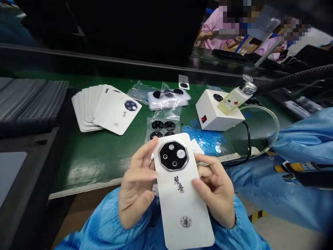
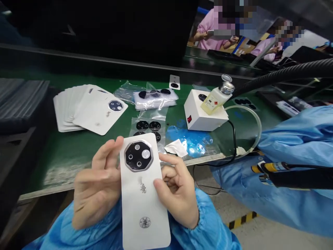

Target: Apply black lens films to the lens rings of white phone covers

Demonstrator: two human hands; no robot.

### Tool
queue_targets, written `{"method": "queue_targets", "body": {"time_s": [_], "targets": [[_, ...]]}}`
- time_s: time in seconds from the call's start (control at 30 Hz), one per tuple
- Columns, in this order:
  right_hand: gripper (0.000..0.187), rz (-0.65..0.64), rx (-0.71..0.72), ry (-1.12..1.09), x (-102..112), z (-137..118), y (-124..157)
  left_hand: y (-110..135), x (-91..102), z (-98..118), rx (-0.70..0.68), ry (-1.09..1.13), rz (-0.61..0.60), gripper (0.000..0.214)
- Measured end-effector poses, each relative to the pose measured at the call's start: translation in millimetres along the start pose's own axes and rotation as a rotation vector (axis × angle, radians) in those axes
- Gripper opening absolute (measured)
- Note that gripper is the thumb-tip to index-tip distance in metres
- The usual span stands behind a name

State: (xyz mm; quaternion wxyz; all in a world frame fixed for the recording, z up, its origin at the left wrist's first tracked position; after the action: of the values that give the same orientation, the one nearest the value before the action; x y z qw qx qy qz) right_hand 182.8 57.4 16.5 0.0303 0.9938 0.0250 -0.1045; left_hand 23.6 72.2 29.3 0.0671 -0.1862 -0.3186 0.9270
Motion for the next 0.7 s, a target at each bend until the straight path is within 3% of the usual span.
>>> {"method": "queue_targets", "body": {"time_s": [0.1, 0.23, 0.5, 0.6, 0.7], "targets": [[0.036, 0.085, 0.147, 0.103, 6.4, -13.8, 10.9, -8.5, -16.9, 7.4, -0.081, -0.001, 0.025, 0.047], [0.035, 0.147, 0.208, 0.097, 11.7, -14.6, 17.2, -18.2, -30.6, 13.3, -0.133, -0.114, 0.048, 0.066], [0.035, 0.190, 0.267, 0.069, 23.3, -12.6, 20.3, -2.9, -47.9, -28.8, 0.401, 0.145, 0.010, 0.061], [0.036, 0.197, 0.299, 0.084, 25.9, -13.2, 23.5, 2.5, -49.7, -31.5, 0.481, 0.154, 0.022, 0.058], [0.035, 0.209, 0.305, 0.105, 26.5, -14.0, 26.6, 0.5, -50.0, -27.9, 0.438, 0.105, 0.004, 0.060]]}}
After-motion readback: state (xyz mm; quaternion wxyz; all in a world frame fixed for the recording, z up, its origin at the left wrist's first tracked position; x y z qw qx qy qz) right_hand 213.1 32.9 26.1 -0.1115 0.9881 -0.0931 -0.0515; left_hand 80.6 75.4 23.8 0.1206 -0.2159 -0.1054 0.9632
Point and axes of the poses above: each hand's wrist, its own y-axis away from the middle knuckle, its own x-axis out of the back of the hand, z = x × y, the point moved 9 cm from there along -y, towards the middle knuckle, and after that the axes turned 5 degrees about -x, right-handed, at the moved point
